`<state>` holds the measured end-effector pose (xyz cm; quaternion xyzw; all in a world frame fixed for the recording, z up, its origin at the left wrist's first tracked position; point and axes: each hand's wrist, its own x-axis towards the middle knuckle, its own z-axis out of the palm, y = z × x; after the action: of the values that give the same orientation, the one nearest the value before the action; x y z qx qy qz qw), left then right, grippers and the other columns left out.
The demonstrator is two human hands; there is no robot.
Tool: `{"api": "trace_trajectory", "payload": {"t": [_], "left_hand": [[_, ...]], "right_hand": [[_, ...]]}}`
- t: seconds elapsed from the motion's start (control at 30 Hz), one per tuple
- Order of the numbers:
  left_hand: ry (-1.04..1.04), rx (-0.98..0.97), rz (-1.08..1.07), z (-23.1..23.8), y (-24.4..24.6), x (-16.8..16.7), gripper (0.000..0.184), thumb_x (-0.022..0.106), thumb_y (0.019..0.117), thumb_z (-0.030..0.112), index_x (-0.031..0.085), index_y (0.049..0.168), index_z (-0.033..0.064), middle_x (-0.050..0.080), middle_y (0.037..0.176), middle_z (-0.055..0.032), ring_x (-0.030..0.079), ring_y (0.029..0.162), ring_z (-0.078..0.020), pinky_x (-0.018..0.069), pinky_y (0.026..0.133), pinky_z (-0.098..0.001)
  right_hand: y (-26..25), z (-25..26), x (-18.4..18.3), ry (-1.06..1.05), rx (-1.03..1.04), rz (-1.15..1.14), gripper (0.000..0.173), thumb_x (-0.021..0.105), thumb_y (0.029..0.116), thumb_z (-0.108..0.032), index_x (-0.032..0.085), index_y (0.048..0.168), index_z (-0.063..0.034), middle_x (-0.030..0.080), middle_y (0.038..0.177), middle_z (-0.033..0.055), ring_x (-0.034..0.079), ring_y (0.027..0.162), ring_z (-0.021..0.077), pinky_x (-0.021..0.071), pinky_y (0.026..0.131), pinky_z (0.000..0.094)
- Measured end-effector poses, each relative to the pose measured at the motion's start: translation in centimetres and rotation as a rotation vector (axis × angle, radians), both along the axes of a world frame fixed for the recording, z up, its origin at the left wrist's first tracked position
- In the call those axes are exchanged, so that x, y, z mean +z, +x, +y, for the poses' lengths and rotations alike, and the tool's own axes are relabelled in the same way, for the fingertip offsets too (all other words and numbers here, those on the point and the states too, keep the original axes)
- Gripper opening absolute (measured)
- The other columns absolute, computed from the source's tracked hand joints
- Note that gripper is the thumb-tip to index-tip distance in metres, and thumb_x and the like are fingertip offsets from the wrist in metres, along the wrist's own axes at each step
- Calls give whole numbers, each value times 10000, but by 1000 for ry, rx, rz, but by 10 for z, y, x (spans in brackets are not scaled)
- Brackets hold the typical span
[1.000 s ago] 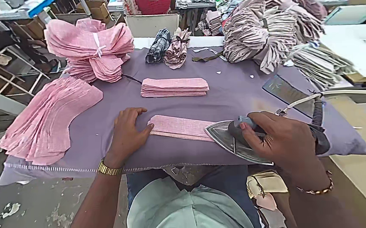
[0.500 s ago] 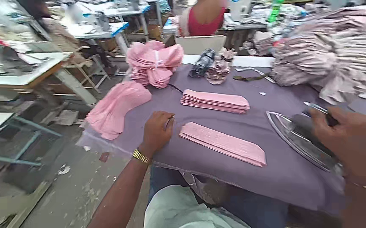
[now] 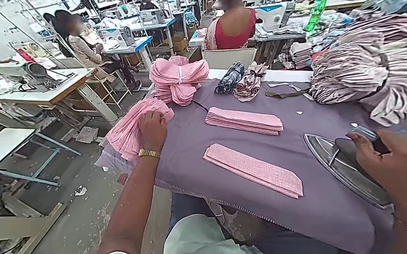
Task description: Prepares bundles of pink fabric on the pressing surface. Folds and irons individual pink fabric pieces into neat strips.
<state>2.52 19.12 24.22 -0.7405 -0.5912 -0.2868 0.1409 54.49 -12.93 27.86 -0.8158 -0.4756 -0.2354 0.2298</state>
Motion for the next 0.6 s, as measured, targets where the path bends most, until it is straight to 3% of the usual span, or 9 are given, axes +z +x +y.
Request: {"api": "trace_trajectory", "payload": {"t": [0.1, 0.17, 0.23, 0.33, 0.43, 0.47, 0.5, 0.53, 0.6], "left_hand": [[70, -31, -7, -13, -1, -2, 164, 583, 956, 229, 707, 975, 123, 677, 1064, -92, 600, 1135, -308, 458, 992, -538], [179, -140, -84, -34, 2, 5, 215, 540, 1019, 241, 714, 1050, 119, 720, 1058, -67, 671, 1070, -247, 521, 959, -482], [256, -284, -167, -70, 17, 14, 230, 563, 1043, 248, 730, 1116, 108, 753, 1030, -55, 729, 962, -191, 602, 846, -417], [167, -553, -343, -148, 57, 32, 196, 604, 1020, 151, 740, 1128, 61, 757, 1054, -59, 731, 967, -138, 626, 859, -346], [12, -855, -508, -222, 98, 34, 252, 620, 993, 89, 680, 1231, 29, 750, 1082, -75, 730, 936, -119, 634, 826, -314], [-58, -990, -532, -241, 109, 34, 369, 630, 975, 95, 607, 1331, -2, 724, 1161, -113, 721, 982, -144, 627, 851, -328], [-140, -1128, -523, -256, 115, 33, 556, 653, 933, 120, 483, 1442, -28, 658, 1315, -162, 691, 1119, -185, 604, 944, -354], [-187, -1221, -512, -264, 121, 31, 725, 683, 854, 122, 397, 1495, -62, 593, 1400, -211, 631, 1245, -236, 558, 1035, -391], [-159, -1201, -520, -268, 124, 23, 698, 703, 872, 175, 443, 1461, -96, 543, 1455, -257, 534, 1383, -287, 477, 1153, -432]], "right_hand": [[-1, 0, 1, -9, -10, -14, 713, 391, 1033, -652, 662, 1130, 0, 682, 972, 308, 676, 883, 517, 473, 704, 717], [-1, 0, -1, 60, 6, -26, 665, 452, 1027, -624, 691, 1201, -28, 706, 1044, 291, 692, 952, 492, 495, 782, 701], [-11, -4, -4, 216, 69, -17, 534, 579, 1022, -507, 721, 1237, -39, 724, 1139, 255, 700, 1063, 426, 514, 938, 621], [-82, -8, -6, 370, 341, 30, 379, 672, 999, -271, 707, 1209, 43, 691, 1239, 273, 641, 1217, 424, 476, 1080, 572], [-184, -10, -25, 367, 807, 421, 469, 706, 963, -344, 679, 1314, -34, 698, 1309, 151, 670, 1222, 258, 560, 1050, 445], [-210, -9, -30, 357, 932, 625, 546, 752, 930, -425, 662, 1352, -90, 698, 1321, 100, 679, 1202, 217, 582, 1022, 425], [-230, -9, -34, 360, 998, 791, 573, 798, 886, -439, 667, 1352, -132, 716, 1287, 32, 689, 1171, 162, 594, 1014, 391], [-240, -8, -36, 395, 1011, 885, 502, 817, 873, -375, 693, 1286, -118, 742, 1197, 10, 709, 1098, 133, 614, 967, 366], [-241, -5, -36, 498, 932, 854, 247, 686, 961, -112, 725, 1180, -6, 775, 1020, 35, 739, 920, 94, 638, 840, 301]]}}
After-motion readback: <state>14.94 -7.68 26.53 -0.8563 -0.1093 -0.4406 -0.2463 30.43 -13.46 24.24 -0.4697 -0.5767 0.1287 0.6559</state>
